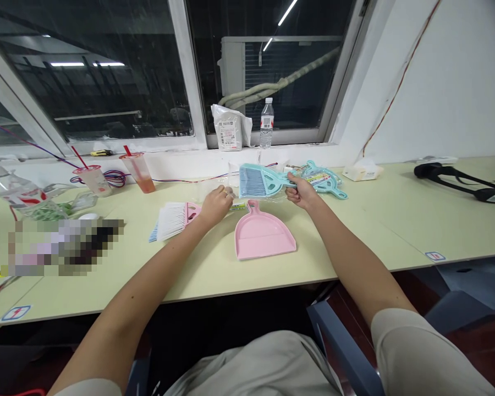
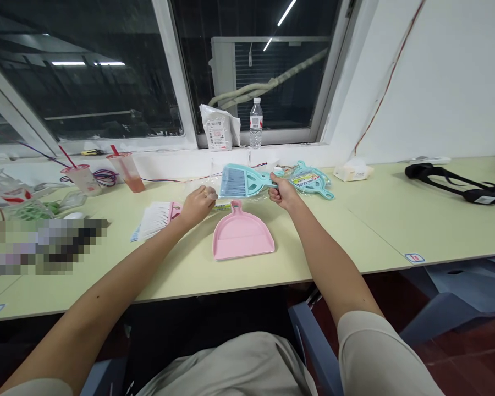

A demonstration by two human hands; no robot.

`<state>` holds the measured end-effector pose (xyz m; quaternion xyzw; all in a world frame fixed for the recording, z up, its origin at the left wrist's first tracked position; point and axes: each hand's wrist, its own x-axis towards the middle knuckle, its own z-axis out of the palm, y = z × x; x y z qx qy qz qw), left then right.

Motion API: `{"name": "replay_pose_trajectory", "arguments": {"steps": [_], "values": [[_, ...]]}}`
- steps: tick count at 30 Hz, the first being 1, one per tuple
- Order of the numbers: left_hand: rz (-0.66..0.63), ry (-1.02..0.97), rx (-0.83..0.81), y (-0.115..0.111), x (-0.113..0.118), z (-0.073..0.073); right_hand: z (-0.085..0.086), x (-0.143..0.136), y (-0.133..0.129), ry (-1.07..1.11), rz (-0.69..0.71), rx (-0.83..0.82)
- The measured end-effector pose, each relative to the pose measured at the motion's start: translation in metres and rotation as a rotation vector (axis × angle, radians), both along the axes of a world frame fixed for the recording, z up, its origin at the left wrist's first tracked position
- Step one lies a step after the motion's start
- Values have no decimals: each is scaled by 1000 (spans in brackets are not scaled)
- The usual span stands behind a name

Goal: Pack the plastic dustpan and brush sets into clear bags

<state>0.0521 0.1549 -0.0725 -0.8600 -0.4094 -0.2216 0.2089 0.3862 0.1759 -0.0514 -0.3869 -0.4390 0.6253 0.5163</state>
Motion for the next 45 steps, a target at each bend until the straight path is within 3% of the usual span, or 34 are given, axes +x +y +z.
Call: {"name": "replay_pose_trajectory", "arguments": {"steps": [4, 9, 12, 14, 17, 23, 31, 39, 45], "values": [[-45, -277, -52, -15, -24, 16, 0, 0, -1, 0, 2, 34], [-100, -835, -59, -38, -52, 42, -2, -5, -4, -27, -12, 94], [-113, -1132, -104, -51, -51, 53, -5, -11, -6, -42, -14, 144], [-170, -1219, -197, -59, -43, 55, -7, -16, -8, -46, -9, 165], [-262, -1230, -385, -65, -29, 51, -9, -23, -10, -53, 0, 192], [-193, -1155, -584, -67, -23, 41, -12, -30, -11, -64, 24, 238], [-319, -1175, -490, -70, -23, 43, -11, -30, -13, -50, -15, 244], [-351, -1104, -552, -69, -23, 37, -12, -32, -13, -27, -11, 252], [-381, -1160, -430, -71, -22, 41, -14, -32, -12, -29, 8, 243]]}}
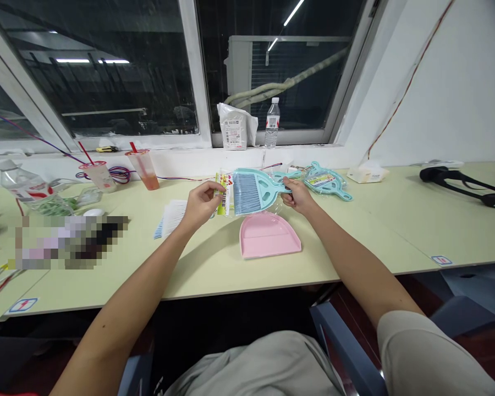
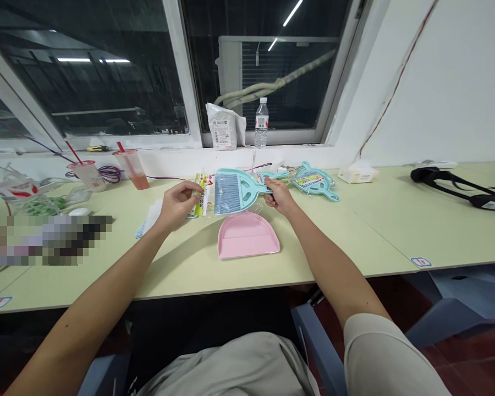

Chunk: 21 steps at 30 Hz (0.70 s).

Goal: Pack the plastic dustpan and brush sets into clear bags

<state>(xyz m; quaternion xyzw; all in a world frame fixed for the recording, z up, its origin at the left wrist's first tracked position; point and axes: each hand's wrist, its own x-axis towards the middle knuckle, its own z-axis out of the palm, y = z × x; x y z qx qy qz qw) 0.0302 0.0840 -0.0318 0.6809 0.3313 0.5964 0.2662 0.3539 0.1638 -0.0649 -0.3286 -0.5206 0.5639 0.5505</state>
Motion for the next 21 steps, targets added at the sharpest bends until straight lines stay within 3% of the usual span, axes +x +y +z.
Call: {"name": "replay_pose_trajectory", "arguments": {"steps": [12, 21], "values": [[-71, 122, -56, 4, -1, -8, 1, -4, -3, -12, 6, -36], [5, 67, -159, 7, -2, -7, 0, -7, -4, -47, 40, -10]]}}
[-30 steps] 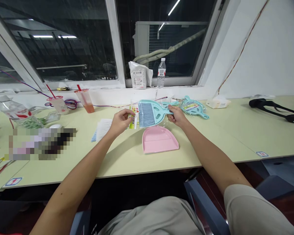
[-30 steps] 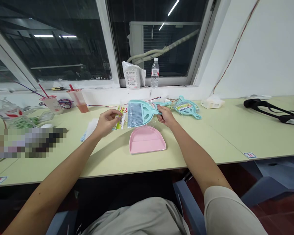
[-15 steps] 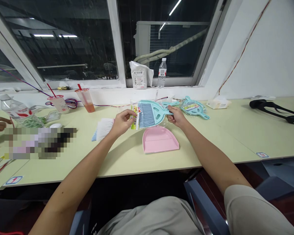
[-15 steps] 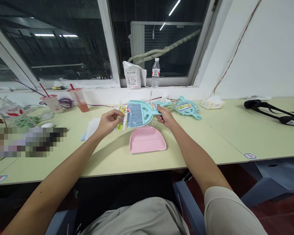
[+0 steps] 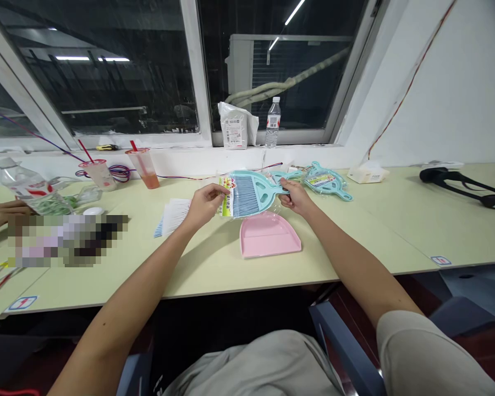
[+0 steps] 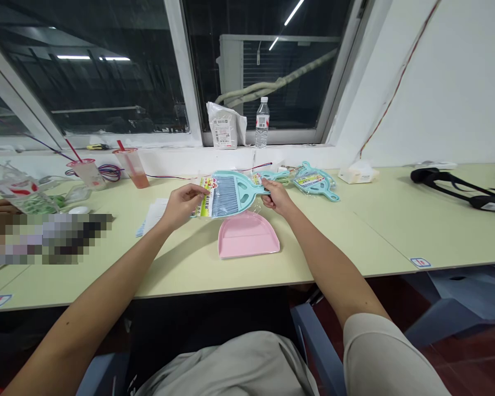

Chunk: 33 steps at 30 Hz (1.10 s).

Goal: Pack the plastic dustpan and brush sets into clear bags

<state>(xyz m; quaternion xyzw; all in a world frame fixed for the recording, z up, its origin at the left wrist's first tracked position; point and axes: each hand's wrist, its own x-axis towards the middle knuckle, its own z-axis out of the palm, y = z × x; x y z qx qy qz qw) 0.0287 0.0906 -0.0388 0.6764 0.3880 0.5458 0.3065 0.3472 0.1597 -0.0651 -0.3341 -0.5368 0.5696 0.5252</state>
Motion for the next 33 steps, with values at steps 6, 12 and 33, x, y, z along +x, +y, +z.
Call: {"name": "replay_pose_trajectory", "arguments": {"steps": [6, 12, 33], "values": [[16, -48, -10, 3, -3, 1, -2, -1, 1, -18, 15, 1], [-20, -148, 3, 8, -8, 0, -5, 1, 4, -25, 20, 9], [238, -180, -236, 7, -2, 1, 2, -20, -12, -63, -1, 25]]}}
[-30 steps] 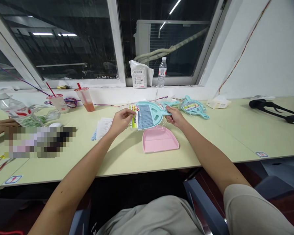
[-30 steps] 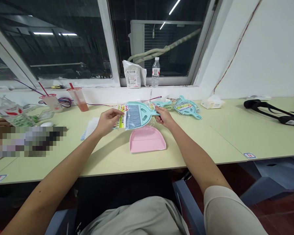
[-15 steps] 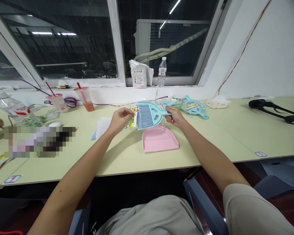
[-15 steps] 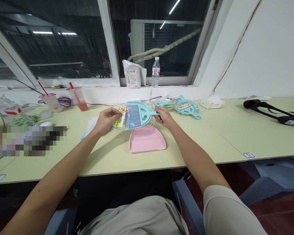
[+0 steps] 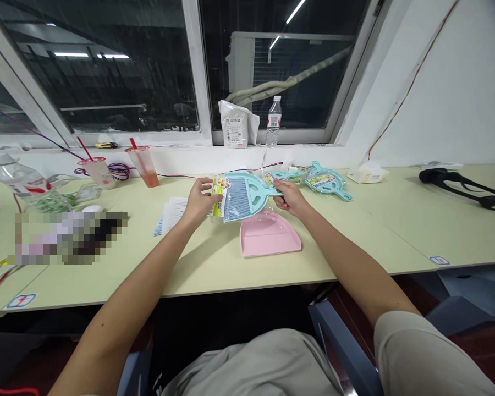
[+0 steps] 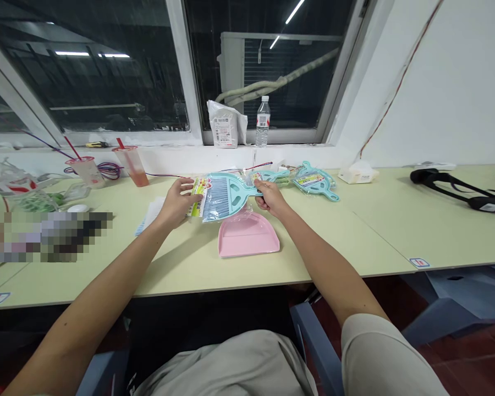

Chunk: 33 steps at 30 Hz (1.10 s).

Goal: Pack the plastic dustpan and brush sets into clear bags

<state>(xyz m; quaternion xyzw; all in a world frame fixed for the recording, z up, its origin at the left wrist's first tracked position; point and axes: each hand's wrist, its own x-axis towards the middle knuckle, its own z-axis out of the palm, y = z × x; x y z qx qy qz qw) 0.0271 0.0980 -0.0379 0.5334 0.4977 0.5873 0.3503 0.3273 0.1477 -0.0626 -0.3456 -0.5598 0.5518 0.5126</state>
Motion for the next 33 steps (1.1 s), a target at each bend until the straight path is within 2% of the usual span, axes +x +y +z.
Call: {"name": "replay_pose_trajectory", "arguments": {"steps": [6, 12, 19, 26, 33], "values": [[-141, -91, -37, 4, -5, 0, 0, -3, -2, -24, -44, -6], [-58, -30, -48, 9, -8, -4, 0, -3, -3, -30, -29, 3], [-173, -138, -62, 9, -9, -3, -2, -3, -2, -30, -25, 12], [-247, -296, -110, -1, -1, 2, -3, -3, -1, -42, -25, 16], [-152, -350, -122, -1, 0, 3, -2, -4, -2, -32, -28, 19]]}}
